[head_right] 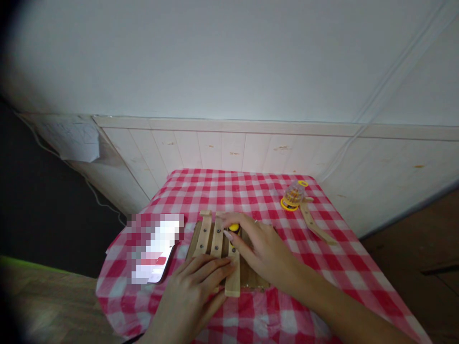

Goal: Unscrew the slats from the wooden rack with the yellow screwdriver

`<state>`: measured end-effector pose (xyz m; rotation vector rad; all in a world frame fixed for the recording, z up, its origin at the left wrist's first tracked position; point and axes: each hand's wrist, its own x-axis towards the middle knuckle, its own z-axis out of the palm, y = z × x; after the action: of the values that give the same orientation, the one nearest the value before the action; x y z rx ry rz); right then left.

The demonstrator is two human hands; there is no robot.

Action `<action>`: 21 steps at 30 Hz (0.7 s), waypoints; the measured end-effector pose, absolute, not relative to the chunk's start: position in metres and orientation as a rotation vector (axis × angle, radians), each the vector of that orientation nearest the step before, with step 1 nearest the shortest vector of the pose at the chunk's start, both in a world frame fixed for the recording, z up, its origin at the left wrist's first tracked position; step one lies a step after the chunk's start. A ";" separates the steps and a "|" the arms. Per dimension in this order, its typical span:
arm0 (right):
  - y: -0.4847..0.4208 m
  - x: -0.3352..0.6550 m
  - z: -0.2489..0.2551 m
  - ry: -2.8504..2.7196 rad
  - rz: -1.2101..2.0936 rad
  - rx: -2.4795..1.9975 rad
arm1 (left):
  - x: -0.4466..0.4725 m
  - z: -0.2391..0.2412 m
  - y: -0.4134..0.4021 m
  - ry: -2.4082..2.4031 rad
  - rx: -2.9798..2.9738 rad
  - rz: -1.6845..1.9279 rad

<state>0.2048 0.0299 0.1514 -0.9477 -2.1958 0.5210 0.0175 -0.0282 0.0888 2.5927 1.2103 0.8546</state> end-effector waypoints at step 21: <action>0.031 0.202 0.128 -1.957 0.756 -0.975 | 0.019 0.090 -0.028 1.196 2.563 0.873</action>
<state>0.2024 0.0311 0.1284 -0.9749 -1.9574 0.7555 0.0186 -0.0277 0.0899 2.5635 1.1957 0.8734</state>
